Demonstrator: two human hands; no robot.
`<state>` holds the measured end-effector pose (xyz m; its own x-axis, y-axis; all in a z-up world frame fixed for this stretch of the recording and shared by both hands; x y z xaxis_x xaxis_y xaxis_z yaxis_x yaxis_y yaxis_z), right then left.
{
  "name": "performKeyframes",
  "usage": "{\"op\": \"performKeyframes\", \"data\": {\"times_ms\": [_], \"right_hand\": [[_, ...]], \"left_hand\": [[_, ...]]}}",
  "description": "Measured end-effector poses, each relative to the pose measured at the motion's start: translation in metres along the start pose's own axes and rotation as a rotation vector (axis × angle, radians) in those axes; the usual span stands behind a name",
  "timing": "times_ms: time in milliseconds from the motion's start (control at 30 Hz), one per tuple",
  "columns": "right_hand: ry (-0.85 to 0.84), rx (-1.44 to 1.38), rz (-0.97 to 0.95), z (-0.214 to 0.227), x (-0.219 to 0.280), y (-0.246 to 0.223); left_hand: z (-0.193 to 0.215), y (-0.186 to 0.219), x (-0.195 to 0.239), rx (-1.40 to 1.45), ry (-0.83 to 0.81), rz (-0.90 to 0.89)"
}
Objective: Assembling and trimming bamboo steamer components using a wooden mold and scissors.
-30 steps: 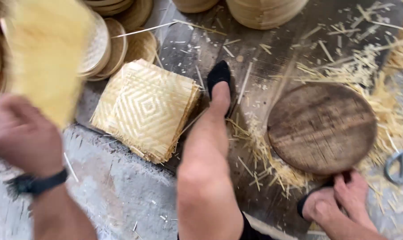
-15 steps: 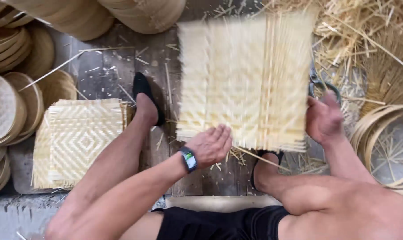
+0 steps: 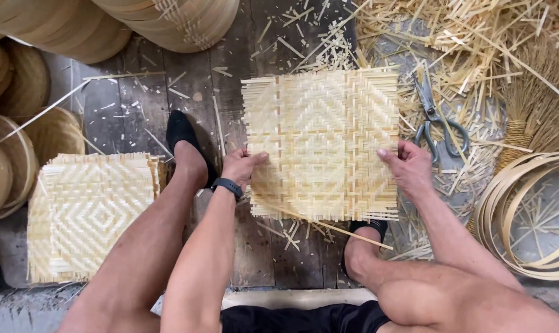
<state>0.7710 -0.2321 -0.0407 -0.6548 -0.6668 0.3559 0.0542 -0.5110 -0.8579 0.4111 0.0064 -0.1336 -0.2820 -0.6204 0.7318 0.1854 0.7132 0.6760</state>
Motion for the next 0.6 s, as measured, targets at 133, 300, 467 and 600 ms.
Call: {"op": "performKeyframes", "data": {"times_ms": [133, 300, 467, 600], "right_hand": [[0.055, 0.107, 0.045, 0.002, 0.002, -0.005], [0.186, 0.439, 0.08, -0.001, 0.023, -0.053], [0.056, 0.947, 0.679, -0.067, 0.055, -0.131], [-0.106, 1.278, 0.956, -0.108, 0.067, -0.119]], "left_hand": [[0.004, -0.004, 0.002, 0.006, 0.097, -0.048], [0.0, 0.014, 0.02, -0.166, 0.2, -0.113], [-0.003, 0.014, 0.023, -0.168, 0.217, -0.26], [-0.019, 0.048, 0.064, -0.358, 0.368, -0.338]]}}
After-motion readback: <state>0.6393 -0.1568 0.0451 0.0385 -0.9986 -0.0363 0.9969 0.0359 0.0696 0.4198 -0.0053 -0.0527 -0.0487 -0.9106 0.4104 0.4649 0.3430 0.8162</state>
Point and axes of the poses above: each hand's wrist, its own x-axis away from the middle knuckle, its own z-axis out of the back of the hand, y = z × x, the point moved 6 cm from there along -x, towards the middle knuckle, and after that the axes turned 7 degrees about x, right-handed, at the moved point
